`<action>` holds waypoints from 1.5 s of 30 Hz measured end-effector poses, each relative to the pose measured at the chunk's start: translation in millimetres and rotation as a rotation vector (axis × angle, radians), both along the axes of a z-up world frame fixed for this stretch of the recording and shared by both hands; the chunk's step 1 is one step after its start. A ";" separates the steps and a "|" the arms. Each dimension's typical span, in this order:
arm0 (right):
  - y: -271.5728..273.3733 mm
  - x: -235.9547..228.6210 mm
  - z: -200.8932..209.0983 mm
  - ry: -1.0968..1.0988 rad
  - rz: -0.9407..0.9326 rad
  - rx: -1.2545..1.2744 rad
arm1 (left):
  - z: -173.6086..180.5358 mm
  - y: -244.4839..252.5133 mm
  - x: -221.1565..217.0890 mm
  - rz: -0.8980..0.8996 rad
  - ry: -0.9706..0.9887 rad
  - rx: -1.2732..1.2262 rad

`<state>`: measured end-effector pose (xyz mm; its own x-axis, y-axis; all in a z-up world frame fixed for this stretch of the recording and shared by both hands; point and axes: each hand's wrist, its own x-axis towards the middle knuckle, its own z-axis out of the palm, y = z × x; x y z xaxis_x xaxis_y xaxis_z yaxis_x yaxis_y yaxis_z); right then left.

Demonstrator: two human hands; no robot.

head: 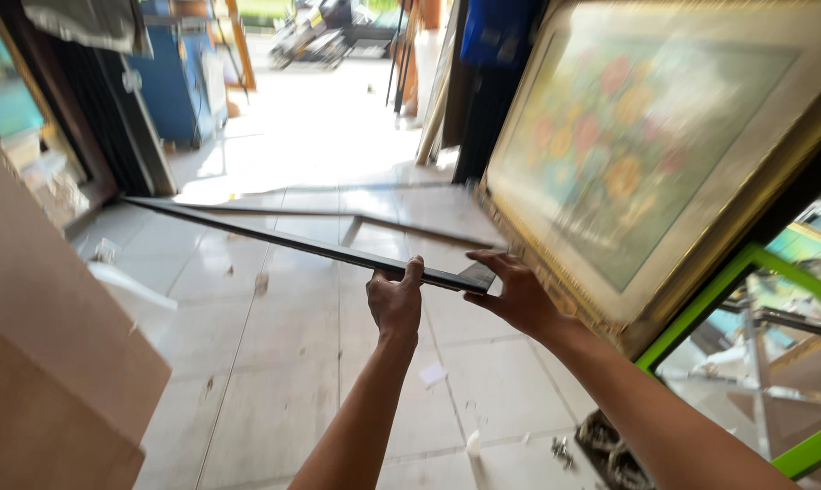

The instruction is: The person applies filler to the corner joints of picture frames and smooths it with a tool and by hand while sitting on the floor.

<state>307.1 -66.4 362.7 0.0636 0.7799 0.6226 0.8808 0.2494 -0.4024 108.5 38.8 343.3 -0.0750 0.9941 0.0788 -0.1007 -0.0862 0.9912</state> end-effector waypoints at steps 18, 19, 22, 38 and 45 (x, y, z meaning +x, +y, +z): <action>92.6 14.7 294.7 0.442 -0.152 0.450 | 342.4 67.2 70.3 -0.277 -0.459 0.249; 92.4 4.4 309.6 0.435 -0.149 0.468 | 340.7 73.4 73.8 -0.282 -0.465 0.266; 108.8 -10.8 343.6 0.466 -0.201 0.497 | 324.4 73.9 82.2 -0.314 -0.368 0.507; 165.7 -67.7 430.8 0.512 -0.406 0.394 | 257.5 58.1 117.5 -0.129 0.476 0.579; 146.3 -52.5 460.6 0.684 -0.134 0.283 | 267.5 51.0 91.3 -0.061 0.648 0.737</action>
